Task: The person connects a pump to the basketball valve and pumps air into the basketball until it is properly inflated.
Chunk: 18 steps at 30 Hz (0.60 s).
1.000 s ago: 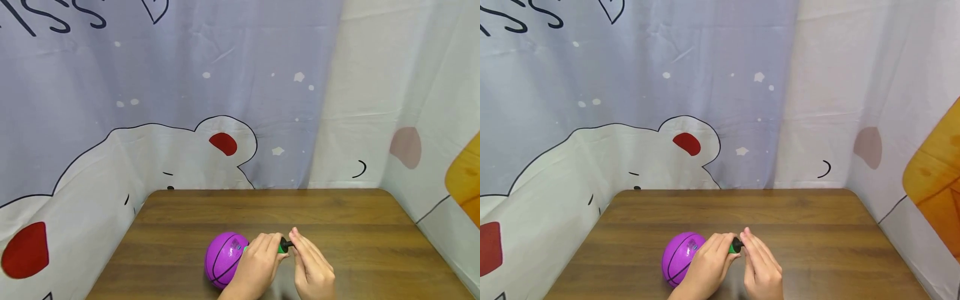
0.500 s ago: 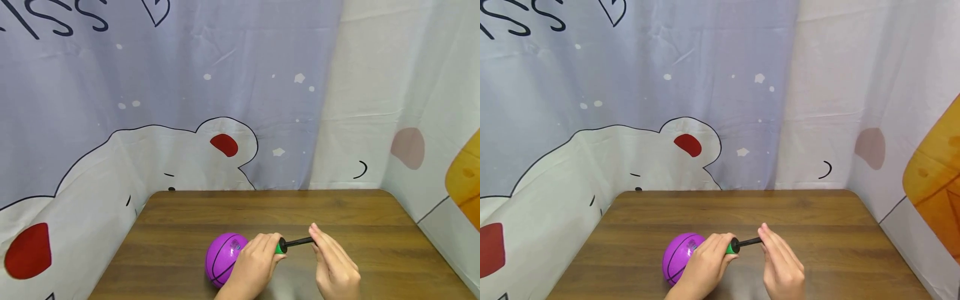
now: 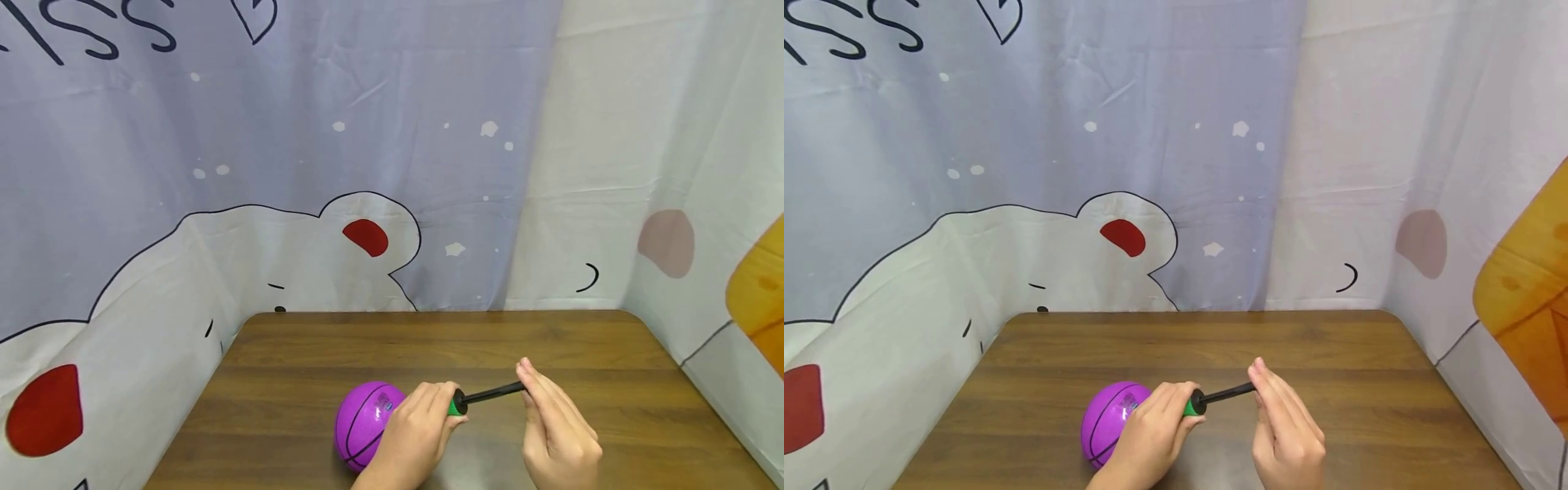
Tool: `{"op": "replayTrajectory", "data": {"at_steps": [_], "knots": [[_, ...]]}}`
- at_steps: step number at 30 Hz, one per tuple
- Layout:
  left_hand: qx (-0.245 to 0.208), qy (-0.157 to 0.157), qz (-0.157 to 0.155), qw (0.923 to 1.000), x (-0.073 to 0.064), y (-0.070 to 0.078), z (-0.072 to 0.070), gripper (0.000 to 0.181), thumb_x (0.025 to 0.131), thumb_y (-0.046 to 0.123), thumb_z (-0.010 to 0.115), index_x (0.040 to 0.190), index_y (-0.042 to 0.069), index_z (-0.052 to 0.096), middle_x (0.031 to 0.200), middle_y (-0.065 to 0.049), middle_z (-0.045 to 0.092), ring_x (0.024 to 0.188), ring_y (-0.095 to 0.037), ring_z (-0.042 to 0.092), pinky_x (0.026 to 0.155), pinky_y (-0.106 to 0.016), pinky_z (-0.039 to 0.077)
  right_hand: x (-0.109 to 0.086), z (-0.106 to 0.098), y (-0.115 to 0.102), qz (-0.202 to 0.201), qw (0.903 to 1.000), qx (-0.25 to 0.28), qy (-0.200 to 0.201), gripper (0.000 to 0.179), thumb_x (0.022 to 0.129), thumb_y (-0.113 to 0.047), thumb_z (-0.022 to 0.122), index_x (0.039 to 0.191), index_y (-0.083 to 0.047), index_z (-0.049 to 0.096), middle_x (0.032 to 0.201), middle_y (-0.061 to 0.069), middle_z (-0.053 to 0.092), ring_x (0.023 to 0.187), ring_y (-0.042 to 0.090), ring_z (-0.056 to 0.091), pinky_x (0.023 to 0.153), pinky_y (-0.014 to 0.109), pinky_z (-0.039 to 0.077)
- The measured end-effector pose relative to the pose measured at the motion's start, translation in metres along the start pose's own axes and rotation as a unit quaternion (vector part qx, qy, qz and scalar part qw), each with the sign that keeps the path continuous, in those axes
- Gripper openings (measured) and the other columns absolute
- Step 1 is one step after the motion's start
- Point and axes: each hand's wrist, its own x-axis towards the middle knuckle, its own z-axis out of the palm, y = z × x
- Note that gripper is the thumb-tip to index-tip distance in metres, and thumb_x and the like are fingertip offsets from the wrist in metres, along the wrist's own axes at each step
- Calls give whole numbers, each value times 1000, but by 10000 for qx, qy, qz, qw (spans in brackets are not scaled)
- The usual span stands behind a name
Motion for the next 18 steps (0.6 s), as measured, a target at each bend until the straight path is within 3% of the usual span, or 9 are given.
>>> {"op": "replayTrajectory", "data": {"at_steps": [5, 9, 15, 18], "knots": [[18, 62, 5, 10000, 1, 3, 2, 38, 107, 36, 43, 117, 4, 60, 99, -1, 67, 87, -11, 63, 80, -18, 56, -20, 5, 2, -103, 9994, 45, -336, 26, 99, -5, 61, 93, 18, 71, 106, 23, 73, 104, 24, 73, 95, 20, 53], [-54, -70, -103, 9999, -1, 5, 2, 37, 106, 35, 46, 117, 3, 61, 102, -3, 68, 90, -12, 65, 82, -19, 57, -40, 9, 2, -49, 9975, 109, -700, 28, 102, -6, 57, 95, 18, 70, 109, 24, 72, 113, 18, 68, 98, 19, 51], [-36, -239, -187, 9995, -2, 6, 1, 35, 97, 30, 63, 118, 2, 63, 103, -4, 70, 92, -13, 66, 83, -22, 58, -56, 16, 3, -128, 9957, 432, -812, 26, 101, -4, 57, 97, 19, 70, 110, 24, 71, 115, 19, 67, 99, 20, 51], [0, -130, -71, 9999, -1, 6, 2, 34, 100, 31, 59, 118, 3, 63, 102, -3, 69, 91, -12, 66, 82, -21, 58, -54, 15, 4, -87, 9958, 437, -800, 26, 101, -5, 59, 97, 18, 70, 108, 24, 72, 115, 17, 67, 98, 20, 51]]}}
